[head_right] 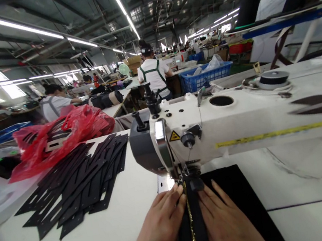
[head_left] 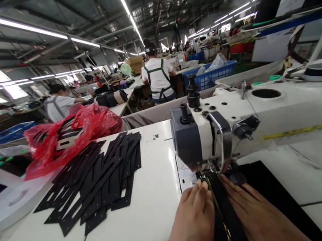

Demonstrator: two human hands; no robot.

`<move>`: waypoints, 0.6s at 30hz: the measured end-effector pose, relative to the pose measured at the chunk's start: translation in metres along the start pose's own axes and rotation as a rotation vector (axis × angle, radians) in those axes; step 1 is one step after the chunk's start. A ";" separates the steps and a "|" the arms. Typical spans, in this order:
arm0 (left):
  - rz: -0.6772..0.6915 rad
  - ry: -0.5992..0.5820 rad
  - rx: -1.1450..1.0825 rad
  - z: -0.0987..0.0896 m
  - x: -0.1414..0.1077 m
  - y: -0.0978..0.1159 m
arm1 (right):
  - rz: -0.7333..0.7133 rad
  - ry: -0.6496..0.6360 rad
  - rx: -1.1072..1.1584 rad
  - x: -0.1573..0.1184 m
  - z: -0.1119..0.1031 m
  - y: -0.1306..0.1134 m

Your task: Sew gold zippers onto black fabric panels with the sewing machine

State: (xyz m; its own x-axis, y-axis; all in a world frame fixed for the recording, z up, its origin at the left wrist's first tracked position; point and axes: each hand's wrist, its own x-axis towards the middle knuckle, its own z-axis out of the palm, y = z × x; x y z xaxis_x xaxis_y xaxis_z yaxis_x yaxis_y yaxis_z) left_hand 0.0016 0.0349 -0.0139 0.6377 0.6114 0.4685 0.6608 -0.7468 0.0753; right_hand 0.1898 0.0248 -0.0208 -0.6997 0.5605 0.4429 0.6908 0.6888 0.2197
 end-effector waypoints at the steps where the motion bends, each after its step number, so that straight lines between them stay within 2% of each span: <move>1: -0.007 -0.019 -0.008 -0.001 0.000 0.000 | 0.007 -0.009 0.005 0.000 -0.001 0.000; 6: -0.048 -0.054 -0.012 -0.004 0.003 0.001 | 0.030 -0.004 0.037 0.001 -0.002 -0.001; 10: -0.024 -0.062 -0.006 -0.006 0.006 0.000 | 0.027 0.044 0.045 0.002 0.002 0.000; 18: -0.073 -0.006 -0.048 -0.006 0.013 -0.005 | 0.031 0.072 0.075 0.008 0.003 0.007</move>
State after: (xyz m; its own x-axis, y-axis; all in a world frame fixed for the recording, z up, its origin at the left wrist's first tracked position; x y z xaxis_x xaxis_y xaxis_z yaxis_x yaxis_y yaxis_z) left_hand 0.0044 0.0447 -0.0031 0.5908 0.6663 0.4549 0.6860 -0.7117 0.1515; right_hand 0.1885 0.0359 -0.0181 -0.6615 0.5494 0.5106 0.6946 0.7055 0.1407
